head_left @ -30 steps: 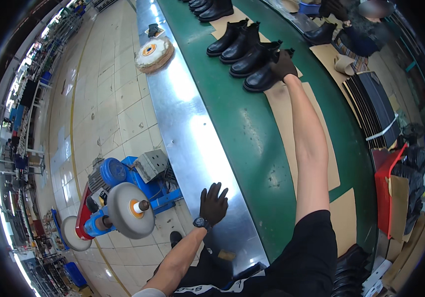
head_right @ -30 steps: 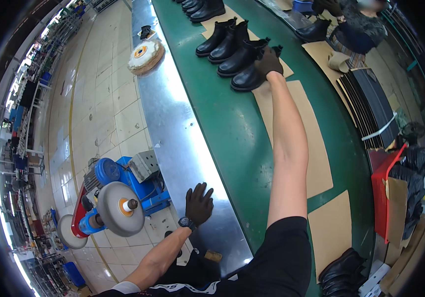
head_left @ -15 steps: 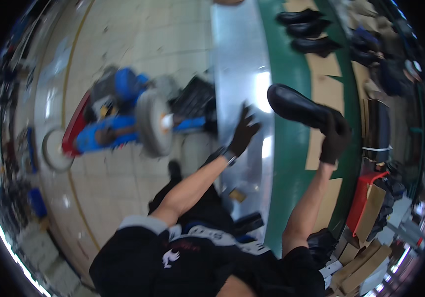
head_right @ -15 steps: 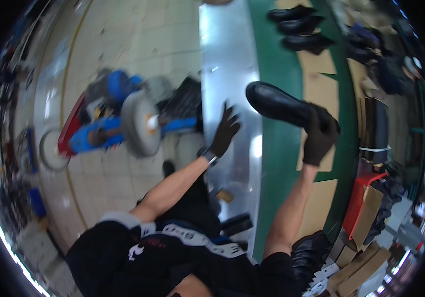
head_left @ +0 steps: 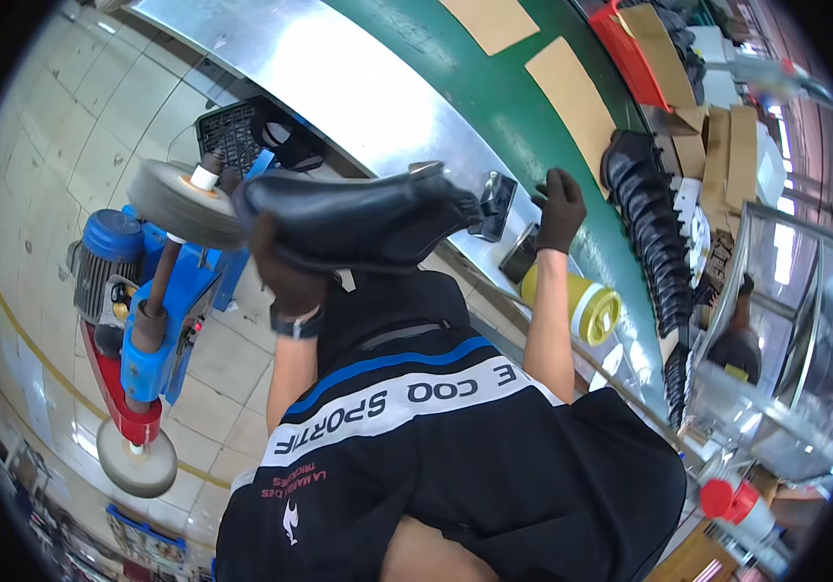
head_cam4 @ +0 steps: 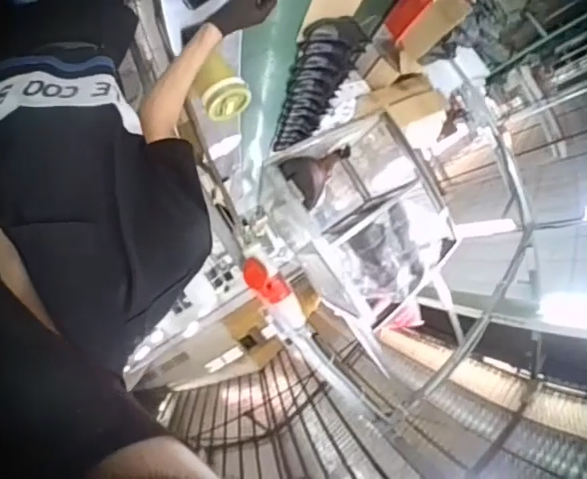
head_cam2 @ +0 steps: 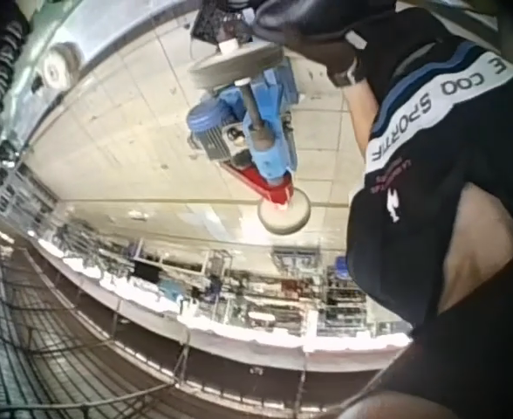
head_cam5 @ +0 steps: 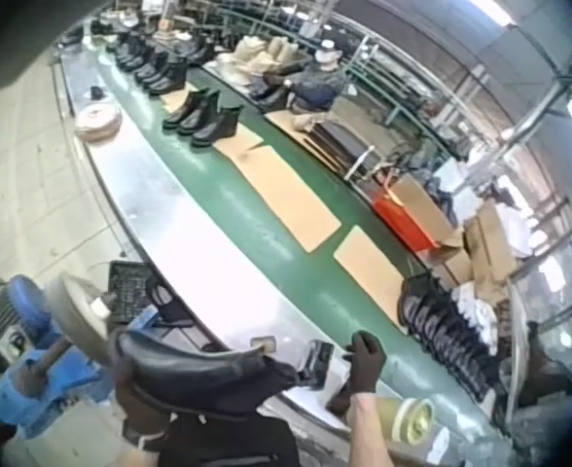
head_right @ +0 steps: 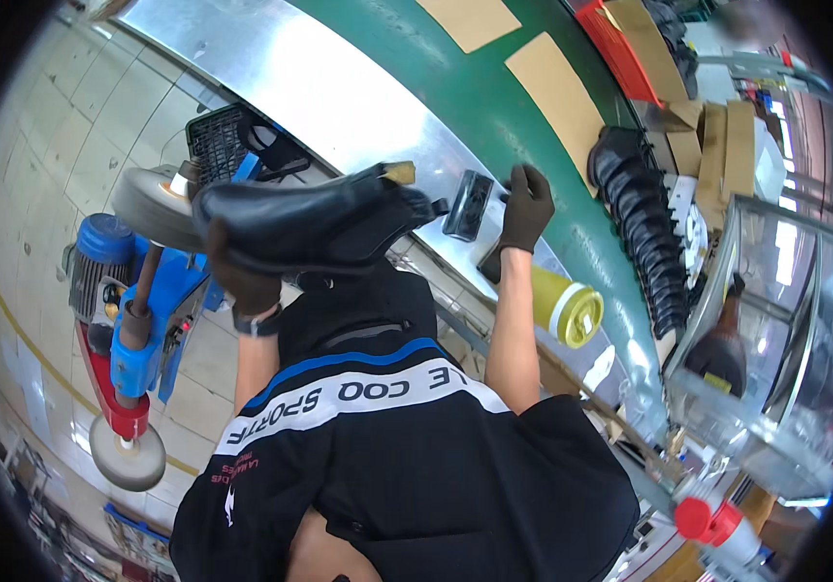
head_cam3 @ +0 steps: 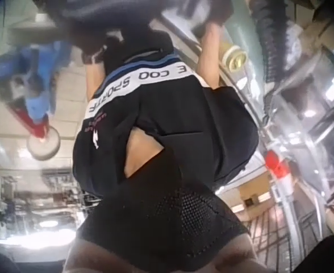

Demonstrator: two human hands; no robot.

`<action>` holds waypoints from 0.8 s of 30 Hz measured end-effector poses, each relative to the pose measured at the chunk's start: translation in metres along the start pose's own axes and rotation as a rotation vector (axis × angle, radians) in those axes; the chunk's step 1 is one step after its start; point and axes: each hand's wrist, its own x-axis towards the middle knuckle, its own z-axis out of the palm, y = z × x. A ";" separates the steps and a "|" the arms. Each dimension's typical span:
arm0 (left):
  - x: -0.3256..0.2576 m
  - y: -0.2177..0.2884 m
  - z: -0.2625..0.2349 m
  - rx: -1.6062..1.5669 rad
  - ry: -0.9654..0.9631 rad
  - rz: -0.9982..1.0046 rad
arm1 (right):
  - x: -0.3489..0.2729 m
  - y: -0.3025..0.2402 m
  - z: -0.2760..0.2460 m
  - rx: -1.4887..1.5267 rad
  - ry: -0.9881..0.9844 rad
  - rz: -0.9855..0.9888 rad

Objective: Grinding and polishing the soles and edges of black shoes using a rotating industrial wheel.

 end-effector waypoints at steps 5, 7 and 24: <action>-0.005 0.066 -0.044 -0.754 0.213 -0.406 | 0.028 0.171 -0.054 -0.755 -0.069 0.175; -0.002 0.077 -0.068 -0.732 0.343 -0.392 | 0.042 0.181 -0.041 -0.733 -0.161 0.273; -0.119 0.061 -0.202 -0.565 0.684 0.025 | -0.156 0.091 0.188 -0.505 -1.152 -0.365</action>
